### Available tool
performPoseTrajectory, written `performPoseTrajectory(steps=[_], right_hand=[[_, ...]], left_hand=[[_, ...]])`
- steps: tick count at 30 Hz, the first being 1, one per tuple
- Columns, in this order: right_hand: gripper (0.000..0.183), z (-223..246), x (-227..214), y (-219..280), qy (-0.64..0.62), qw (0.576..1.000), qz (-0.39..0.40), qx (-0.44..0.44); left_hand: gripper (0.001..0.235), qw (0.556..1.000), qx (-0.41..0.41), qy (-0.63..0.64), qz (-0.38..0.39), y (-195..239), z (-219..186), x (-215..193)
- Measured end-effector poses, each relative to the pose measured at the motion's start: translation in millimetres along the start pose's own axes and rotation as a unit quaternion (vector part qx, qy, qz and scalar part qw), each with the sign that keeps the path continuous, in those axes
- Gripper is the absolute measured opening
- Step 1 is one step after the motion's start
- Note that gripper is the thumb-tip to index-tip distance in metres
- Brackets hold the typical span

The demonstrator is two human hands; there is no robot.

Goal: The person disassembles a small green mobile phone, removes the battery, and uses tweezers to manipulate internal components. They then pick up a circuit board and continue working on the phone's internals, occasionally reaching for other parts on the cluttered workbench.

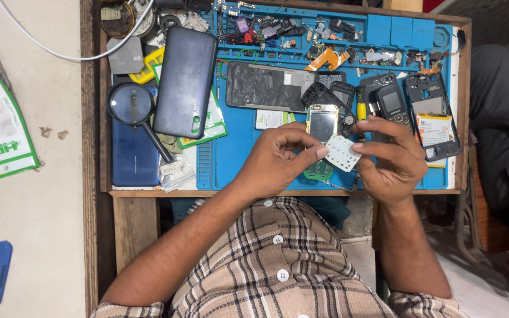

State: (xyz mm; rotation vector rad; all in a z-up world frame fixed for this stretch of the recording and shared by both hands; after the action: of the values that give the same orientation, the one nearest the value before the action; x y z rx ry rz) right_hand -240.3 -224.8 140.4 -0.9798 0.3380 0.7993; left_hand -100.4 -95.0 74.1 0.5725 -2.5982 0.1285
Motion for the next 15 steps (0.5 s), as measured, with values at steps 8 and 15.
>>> performPoseTrajectory(steps=[8, 15], right_hand=[[0.005, -13.4, -8.8, 2.1, -0.059, 0.998, 0.010, 0.004], [0.012, -30.4, 0.3, 25.2, -0.235, 0.948, 0.008, 0.215]], left_hand=[[0.020, 1.000, -0.007, -0.021, -0.008, -0.7, -3.4, -6.9], [0.039, 0.997, 0.073, 0.008, 0.019, 3.3, -19.1, -15.4]])
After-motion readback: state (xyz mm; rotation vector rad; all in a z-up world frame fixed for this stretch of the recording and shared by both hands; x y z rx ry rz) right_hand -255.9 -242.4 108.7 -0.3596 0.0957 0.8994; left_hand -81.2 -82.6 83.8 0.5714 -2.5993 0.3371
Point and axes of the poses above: each hand's wrist, its own y-axis away from the middle knuckle, its own x-axis out of the palm, z = x × y, the point moved 6 cm from there along -y, towards the middle knuckle, and after that the axes turned 9 degrees about y, right-handed, at the moved point
